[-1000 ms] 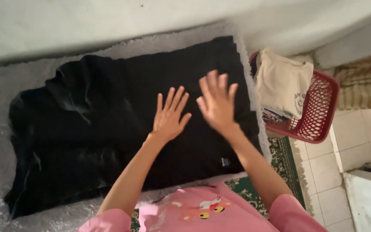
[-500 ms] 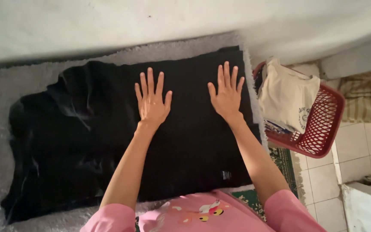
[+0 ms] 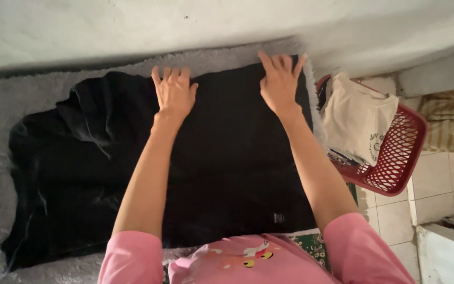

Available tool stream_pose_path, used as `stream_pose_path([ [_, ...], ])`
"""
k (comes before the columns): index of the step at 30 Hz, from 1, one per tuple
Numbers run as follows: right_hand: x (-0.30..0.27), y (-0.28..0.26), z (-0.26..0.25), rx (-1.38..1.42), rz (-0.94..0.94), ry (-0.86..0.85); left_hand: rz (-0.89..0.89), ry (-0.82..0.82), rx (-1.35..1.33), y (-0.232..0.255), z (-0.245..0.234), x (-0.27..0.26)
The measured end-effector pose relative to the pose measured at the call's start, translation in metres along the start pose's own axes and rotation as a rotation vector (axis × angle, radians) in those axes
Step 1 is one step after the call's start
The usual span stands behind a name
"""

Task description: Folding a black t-shirt on a gray surface.

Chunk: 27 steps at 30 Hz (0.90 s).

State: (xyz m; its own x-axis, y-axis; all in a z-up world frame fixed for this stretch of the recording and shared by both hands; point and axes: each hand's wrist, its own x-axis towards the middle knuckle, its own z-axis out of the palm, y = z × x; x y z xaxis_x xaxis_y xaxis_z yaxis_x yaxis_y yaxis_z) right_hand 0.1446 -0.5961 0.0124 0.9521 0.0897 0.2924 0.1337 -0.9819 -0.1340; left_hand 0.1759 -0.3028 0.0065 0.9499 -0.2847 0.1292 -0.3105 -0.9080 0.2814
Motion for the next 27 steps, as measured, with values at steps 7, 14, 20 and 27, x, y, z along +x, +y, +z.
stream_pose_path([
  [7,-0.038,0.002,-0.076,0.021,-0.055,0.139,0.244,0.287,-0.266,0.014,-0.066,-0.06],
  [14,-0.172,-0.008,-0.134,0.065,0.059,0.104,0.427,0.248,-0.278,0.04,-0.098,-0.177],
  [20,-0.243,-0.025,-0.115,0.1,0.138,0.046,0.411,0.104,-0.223,0.046,-0.054,-0.24],
  [27,-0.258,-0.015,-0.115,0.094,0.141,0.16,0.448,0.205,-0.18,0.051,-0.057,-0.246],
])
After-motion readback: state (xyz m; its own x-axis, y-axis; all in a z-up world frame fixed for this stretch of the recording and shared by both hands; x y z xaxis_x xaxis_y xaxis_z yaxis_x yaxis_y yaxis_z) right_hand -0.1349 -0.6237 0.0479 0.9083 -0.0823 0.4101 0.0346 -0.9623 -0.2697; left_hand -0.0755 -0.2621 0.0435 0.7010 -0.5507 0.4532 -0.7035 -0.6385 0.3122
